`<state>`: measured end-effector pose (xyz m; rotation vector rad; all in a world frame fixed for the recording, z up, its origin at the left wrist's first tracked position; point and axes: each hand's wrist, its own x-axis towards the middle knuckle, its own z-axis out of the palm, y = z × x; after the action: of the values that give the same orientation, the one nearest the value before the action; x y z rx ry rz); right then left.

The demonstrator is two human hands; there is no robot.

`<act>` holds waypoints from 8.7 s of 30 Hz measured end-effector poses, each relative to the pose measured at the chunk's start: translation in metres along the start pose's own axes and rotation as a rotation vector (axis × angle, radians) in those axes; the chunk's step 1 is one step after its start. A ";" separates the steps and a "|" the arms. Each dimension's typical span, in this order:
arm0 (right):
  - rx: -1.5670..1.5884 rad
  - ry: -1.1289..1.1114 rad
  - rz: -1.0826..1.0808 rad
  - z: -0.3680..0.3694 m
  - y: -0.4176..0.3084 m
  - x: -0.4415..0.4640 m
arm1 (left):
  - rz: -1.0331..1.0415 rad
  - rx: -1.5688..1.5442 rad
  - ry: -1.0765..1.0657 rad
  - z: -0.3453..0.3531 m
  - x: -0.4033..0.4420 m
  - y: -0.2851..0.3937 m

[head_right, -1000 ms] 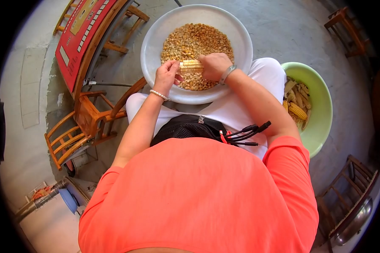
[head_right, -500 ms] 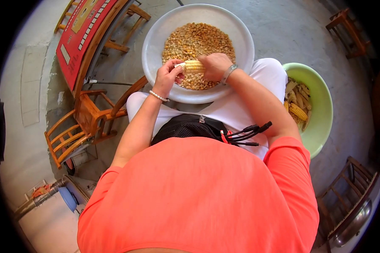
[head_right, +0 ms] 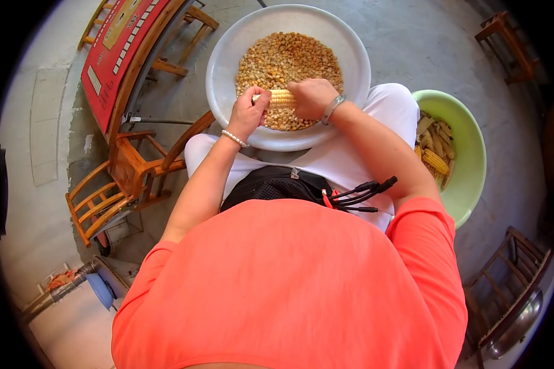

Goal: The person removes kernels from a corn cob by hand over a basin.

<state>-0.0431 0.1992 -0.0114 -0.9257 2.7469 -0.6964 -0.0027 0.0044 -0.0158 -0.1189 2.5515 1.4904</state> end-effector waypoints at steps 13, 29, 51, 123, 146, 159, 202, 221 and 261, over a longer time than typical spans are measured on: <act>0.044 -0.046 0.033 -0.001 -0.004 0.000 | 0.128 0.216 0.179 0.007 -0.003 0.002; -0.014 -0.036 -0.002 -0.002 -0.005 -0.003 | 0.094 0.294 0.109 0.004 -0.006 0.013; -0.077 -0.028 0.048 -0.002 -0.001 0.000 | -0.029 -0.051 0.081 0.004 0.000 0.004; 0.062 -0.142 0.112 -0.002 0.000 0.004 | 0.354 0.145 0.224 0.005 -0.012 0.010; 0.038 -0.150 0.065 0.001 -0.007 0.001 | 0.379 0.342 0.269 0.006 -0.011 0.008; -0.016 -0.190 0.080 -0.003 -0.001 0.003 | 0.456 0.581 0.180 0.001 -0.018 0.024; 0.091 0.029 -0.085 0.003 0.002 0.002 | 0.107 -0.250 0.008 -0.008 -0.008 0.002; 0.177 -0.052 -0.042 -0.001 0.002 0.003 | 0.203 -0.402 -0.109 -0.014 -0.014 0.005; -0.017 0.035 -0.002 0.002 -0.002 -0.001 | 0.418 -0.078 0.192 -0.004 -0.008 0.003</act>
<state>-0.0411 0.1976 -0.0124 -0.9288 2.7873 -0.6970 0.0042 0.0026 -0.0099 0.2936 2.7953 1.7990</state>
